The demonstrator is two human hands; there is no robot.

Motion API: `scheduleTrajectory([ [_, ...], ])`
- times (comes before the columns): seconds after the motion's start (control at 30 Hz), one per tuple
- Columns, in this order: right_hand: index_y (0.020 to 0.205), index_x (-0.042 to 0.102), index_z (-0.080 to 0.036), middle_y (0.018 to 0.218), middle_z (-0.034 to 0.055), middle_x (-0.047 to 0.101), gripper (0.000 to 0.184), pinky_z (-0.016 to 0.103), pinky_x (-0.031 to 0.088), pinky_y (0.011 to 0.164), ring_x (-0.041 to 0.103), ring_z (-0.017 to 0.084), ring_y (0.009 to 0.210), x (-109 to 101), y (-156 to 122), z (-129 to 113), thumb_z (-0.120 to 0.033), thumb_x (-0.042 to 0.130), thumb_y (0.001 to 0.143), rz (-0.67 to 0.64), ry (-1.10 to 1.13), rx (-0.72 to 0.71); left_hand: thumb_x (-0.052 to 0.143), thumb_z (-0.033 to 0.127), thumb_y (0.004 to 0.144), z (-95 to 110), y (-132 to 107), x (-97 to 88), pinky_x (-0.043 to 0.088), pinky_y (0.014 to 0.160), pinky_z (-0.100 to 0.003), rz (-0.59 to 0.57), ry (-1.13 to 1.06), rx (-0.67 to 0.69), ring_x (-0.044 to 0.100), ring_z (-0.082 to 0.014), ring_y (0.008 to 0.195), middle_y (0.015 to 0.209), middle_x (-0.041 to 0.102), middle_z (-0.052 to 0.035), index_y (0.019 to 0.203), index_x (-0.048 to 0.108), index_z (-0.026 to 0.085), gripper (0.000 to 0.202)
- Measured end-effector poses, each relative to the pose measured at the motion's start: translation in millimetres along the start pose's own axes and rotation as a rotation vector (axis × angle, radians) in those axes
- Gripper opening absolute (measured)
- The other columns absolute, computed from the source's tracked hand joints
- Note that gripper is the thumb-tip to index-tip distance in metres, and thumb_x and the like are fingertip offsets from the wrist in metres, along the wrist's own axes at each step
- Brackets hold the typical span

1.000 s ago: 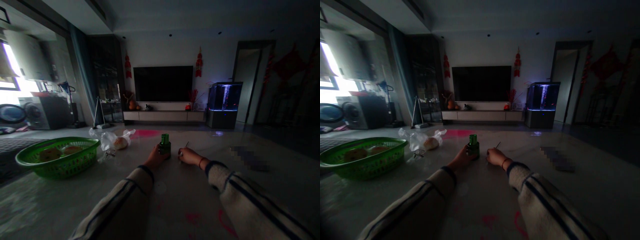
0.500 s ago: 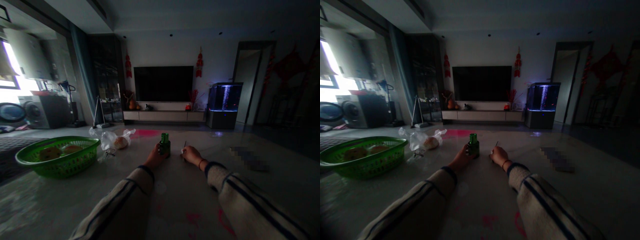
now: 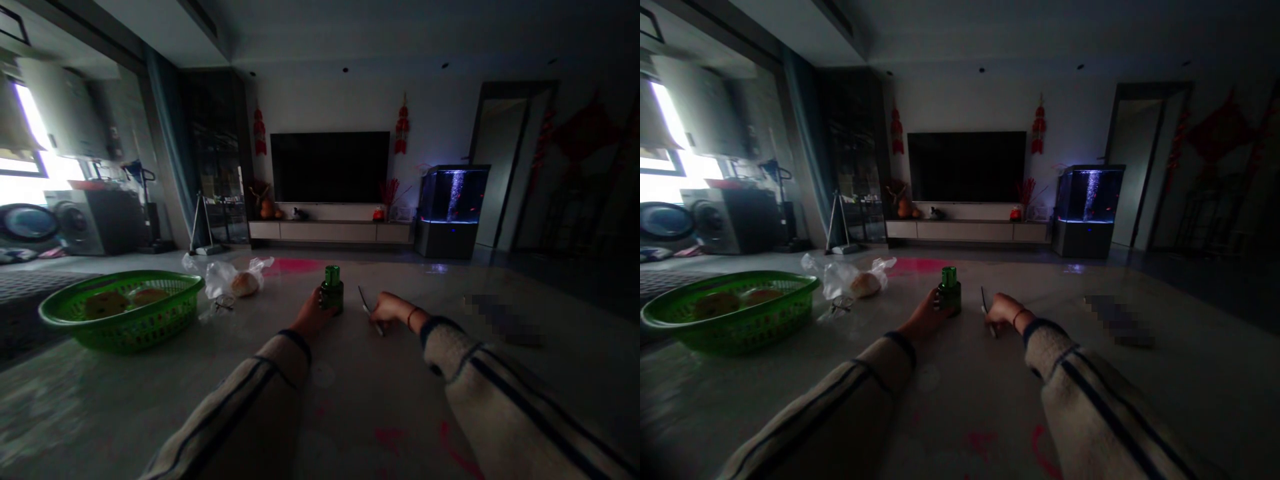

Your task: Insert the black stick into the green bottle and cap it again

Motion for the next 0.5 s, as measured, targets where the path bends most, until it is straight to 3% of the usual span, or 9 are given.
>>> scheduleTrajectory([
  [0.17, 0.050, 0.060, -0.012, 0.052, 0.0046, 0.063, 0.016, 0.020, 0.039, 0.042, 0.055, 0.011, 0.041, 1.9, -4.2, -0.7, -0.022, 0.059, 0.062, -0.046, 0.006, 0.006, 0.069, 0.021, 0.058, 3.3, -2.1, 0.1, 0.047, 0.081, -0.035, 0.012, -0.017, 0.001, 0.060, -0.0230, 0.094, 0.109, 0.059, -0.0112, 0.118, 0.041, 0.020, 0.067],
  [0.37, 0.071, 0.067, -0.014, 0.075, 0.0116, 0.069, 0.028, 0.025, 0.042, 0.053, 0.065, 0.020, 0.068, -3.0, -7.7, -2.8, -0.039, 0.053, 0.070, 0.181, -0.092, 0.008, 0.069, 0.023, 0.057, 5.4, -2.4, -0.7, 0.047, 0.081, -0.034, 0.024, -0.017, 0.034, 0.060, -0.0225, 0.093, 0.103, 0.061, -0.0107, 0.115, 0.043, 0.019, 0.063],
  [0.5, 0.085, 0.067, -0.015, 0.093, 0.0154, 0.067, 0.035, 0.028, 0.044, 0.060, 0.063, 0.026, 0.085, -2.7, -7.7, -3.2, -0.043, 0.053, 0.071, 0.234, -0.133, 0.019, 0.069, 0.021, 0.057, 5.3, -2.8, -0.5, 0.048, 0.079, -0.035, 0.023, -0.015, 0.049, 0.061, -0.0221, 0.091, 0.104, 0.061, -0.0118, 0.115, 0.043, 0.018, 0.063],
])
Point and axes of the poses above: each hand's wrist, its own y-axis towards the middle knuckle, its own x-axis out of the palm, z = x × y, the point moved 6 cm from there along y, towards the middle knuckle
